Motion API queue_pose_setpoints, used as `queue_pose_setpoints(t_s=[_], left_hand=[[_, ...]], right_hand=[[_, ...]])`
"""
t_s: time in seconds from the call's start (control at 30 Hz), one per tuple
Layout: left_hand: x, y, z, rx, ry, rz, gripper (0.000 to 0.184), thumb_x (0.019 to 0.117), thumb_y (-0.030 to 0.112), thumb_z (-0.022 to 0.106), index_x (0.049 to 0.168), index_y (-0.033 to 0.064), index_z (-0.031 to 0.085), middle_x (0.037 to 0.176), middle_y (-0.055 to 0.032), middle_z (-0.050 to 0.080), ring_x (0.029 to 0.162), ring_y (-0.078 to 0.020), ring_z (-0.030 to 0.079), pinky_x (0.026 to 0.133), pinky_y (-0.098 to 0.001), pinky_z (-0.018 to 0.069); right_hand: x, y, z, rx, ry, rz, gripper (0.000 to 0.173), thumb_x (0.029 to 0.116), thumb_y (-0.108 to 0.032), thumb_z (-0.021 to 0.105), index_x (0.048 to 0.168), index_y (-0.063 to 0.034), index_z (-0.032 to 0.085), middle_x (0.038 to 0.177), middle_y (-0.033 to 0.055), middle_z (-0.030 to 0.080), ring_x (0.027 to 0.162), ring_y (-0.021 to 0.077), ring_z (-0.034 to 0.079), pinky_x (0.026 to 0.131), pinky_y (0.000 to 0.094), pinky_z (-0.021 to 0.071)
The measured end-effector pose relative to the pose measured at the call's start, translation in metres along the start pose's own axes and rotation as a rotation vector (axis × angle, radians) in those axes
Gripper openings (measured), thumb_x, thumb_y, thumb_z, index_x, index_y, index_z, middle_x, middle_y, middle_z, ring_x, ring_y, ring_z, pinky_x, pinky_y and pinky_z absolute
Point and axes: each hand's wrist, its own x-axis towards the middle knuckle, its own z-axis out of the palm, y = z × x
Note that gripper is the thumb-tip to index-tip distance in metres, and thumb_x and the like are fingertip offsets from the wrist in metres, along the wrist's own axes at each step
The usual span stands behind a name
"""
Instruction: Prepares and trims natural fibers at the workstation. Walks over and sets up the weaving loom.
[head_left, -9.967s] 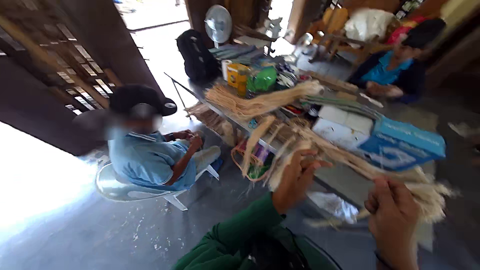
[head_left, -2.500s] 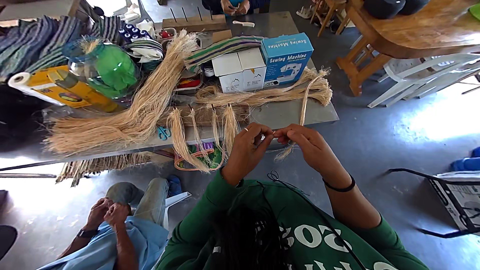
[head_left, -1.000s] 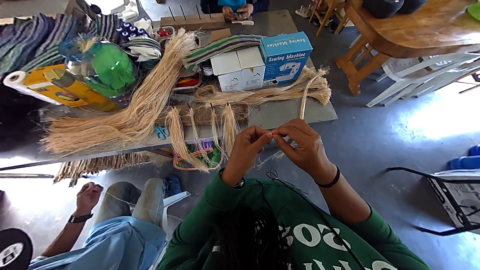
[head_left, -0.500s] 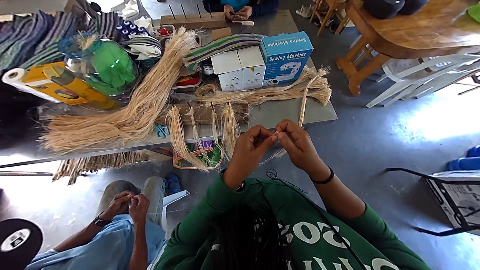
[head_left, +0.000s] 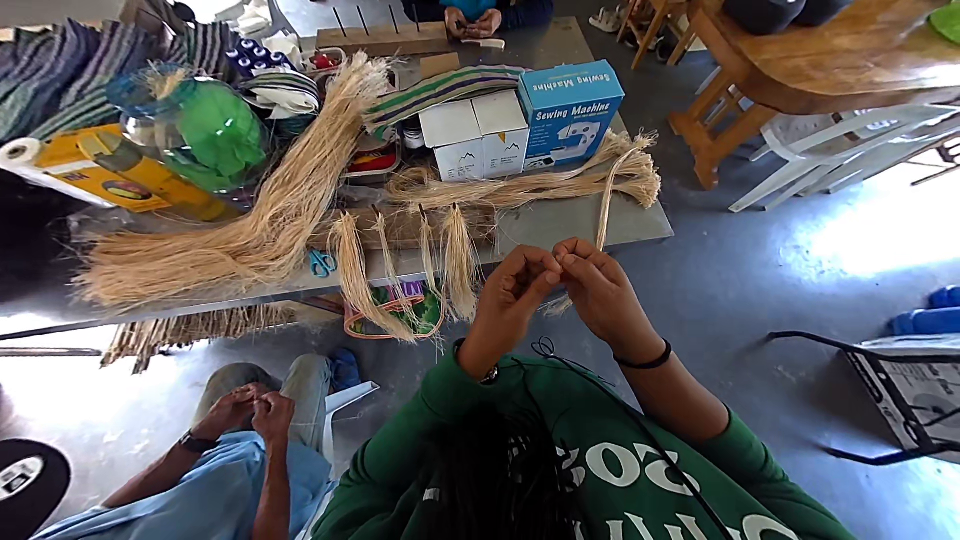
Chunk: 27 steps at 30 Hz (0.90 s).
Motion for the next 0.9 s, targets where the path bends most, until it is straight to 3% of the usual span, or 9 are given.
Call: queue_pose_setpoints(t_s=[0.07,0.13,0.23,0.37,0.47,0.9], left_hand=[[0.0001,-0.0045,0.0007,-0.036,-0.007,0.015,0.011,0.1028,0.007,0.058,0.113,0.0093,0.061,0.095,-0.0005,0.062,0.081,-0.0071,0.061,0.074,-0.0241,0.0543],[0.0006,-0.0058,0.0009,-0.018,0.030,-0.003,0.011,0.1029,0.007,0.058,0.113,0.0091,0.061,0.093,-0.0009,0.062,0.078,-0.0068,0.060,0.069,-0.0222,0.0523],[0.0001,-0.0042,0.0005,0.046,0.086,-0.030,0.012,0.1024,0.008,0.060,0.114,0.0086,0.061,0.088,-0.0009,0.060,0.071,-0.0062,0.055,0.063,-0.0205,0.0480],[-0.0010,-0.0030,0.0007,0.094,0.117,-0.036,0.017,0.1010,0.009,0.063,0.118,0.0091,0.059,0.084,-0.0007,0.059,0.068,-0.0071,0.054,0.063,-0.0214,0.0489],[-0.0013,-0.0027,0.0012,0.128,0.125,-0.025,0.019,0.0995,0.008,0.065,0.115,0.0094,0.054,0.085,-0.0011,0.058,0.068,-0.0071,0.055,0.062,-0.0214,0.0497],[0.0011,-0.0040,0.0055,0.276,0.173,0.013,0.016,0.0966,0.008,0.070,0.107,0.0066,0.058,0.081,-0.0030,0.059,0.061,-0.0087,0.054,0.055,-0.0211,0.0477]], right_hand=[[-0.0004,0.0001,0.0059,0.236,0.028,0.088,0.024,0.1062,-0.018,0.044,0.099,-0.0139,0.066,0.087,-0.0028,0.062,0.082,0.0065,0.061,0.083,0.0267,0.0538],[-0.0007,0.0009,0.0083,0.288,0.050,0.086,0.024,0.1060,-0.018,0.044,0.098,-0.0139,0.066,0.087,-0.0028,0.061,0.083,0.0073,0.060,0.084,0.0273,0.0534],[-0.0008,-0.0006,0.0059,0.088,0.058,-0.016,0.021,0.1057,-0.017,0.045,0.100,-0.0148,0.065,0.090,-0.0041,0.061,0.086,0.0056,0.059,0.084,0.0243,0.0514],[-0.0004,-0.0043,0.0038,-0.112,0.088,-0.072,0.017,0.1054,-0.018,0.048,0.103,-0.0142,0.064,0.088,-0.0049,0.059,0.080,0.0033,0.056,0.076,0.0199,0.0488],[-0.0001,-0.0042,0.0040,-0.120,0.091,-0.069,0.017,0.1057,-0.018,0.048,0.104,-0.0134,0.064,0.089,-0.0040,0.059,0.080,0.0041,0.056,0.076,0.0207,0.0493],[0.0016,-0.0007,0.0016,-0.140,0.102,-0.075,0.016,0.1058,-0.017,0.048,0.103,-0.0131,0.063,0.087,-0.0040,0.058,0.078,0.0040,0.056,0.074,0.0211,0.0493]])
